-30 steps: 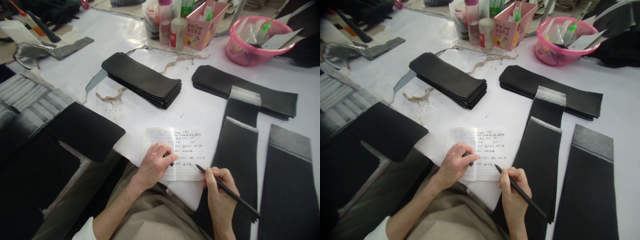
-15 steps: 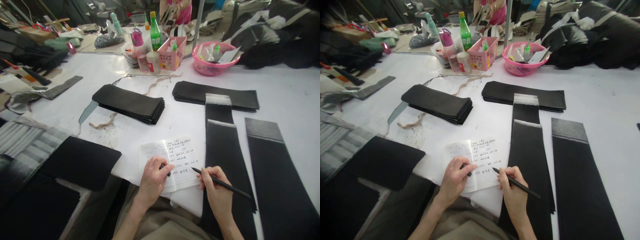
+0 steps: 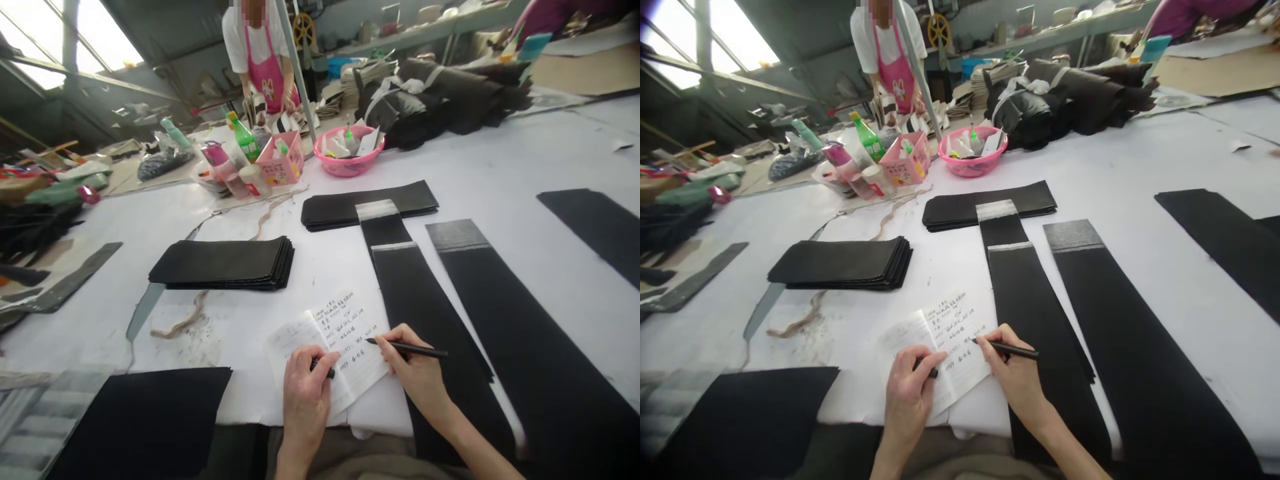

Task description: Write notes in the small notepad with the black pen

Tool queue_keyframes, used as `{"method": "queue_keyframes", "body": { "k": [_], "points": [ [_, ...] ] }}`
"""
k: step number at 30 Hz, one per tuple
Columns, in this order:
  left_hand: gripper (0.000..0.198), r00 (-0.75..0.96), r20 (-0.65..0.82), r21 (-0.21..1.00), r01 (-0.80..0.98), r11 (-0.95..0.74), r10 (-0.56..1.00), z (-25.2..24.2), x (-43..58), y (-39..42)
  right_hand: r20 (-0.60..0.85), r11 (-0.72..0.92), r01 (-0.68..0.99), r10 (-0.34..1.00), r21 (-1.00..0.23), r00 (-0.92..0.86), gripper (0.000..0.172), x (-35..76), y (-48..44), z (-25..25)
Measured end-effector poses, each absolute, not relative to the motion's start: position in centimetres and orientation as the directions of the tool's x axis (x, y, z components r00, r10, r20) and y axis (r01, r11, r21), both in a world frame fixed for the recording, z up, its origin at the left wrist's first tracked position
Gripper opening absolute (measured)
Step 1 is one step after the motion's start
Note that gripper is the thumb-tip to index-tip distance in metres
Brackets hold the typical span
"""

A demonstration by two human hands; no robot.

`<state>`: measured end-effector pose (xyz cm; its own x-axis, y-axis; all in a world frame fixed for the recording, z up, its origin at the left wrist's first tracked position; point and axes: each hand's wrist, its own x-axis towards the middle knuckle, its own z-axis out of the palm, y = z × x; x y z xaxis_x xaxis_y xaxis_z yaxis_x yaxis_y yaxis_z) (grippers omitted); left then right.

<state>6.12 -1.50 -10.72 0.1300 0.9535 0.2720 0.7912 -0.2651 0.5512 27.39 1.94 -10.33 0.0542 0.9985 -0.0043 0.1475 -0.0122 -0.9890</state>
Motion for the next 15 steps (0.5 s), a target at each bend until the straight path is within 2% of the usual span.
{"method": "queue_keyframes", "body": {
  "k": [6,15],
  "points": [
    [0.046,0.138,0.300,0.542,0.790,-0.288,0.944,-10.9,6.1,-1.6,0.002,0.005,0.104,0.999,-0.995,-0.037,0.029,27.4,2.0,-10.4],
    [0.049,0.136,0.302,0.561,0.775,-0.291,0.943,-10.7,6.1,-1.6,-0.008,-0.007,-0.004,0.986,-1.000,0.168,0.026,28.0,2.3,-9.1]
  ]
}}
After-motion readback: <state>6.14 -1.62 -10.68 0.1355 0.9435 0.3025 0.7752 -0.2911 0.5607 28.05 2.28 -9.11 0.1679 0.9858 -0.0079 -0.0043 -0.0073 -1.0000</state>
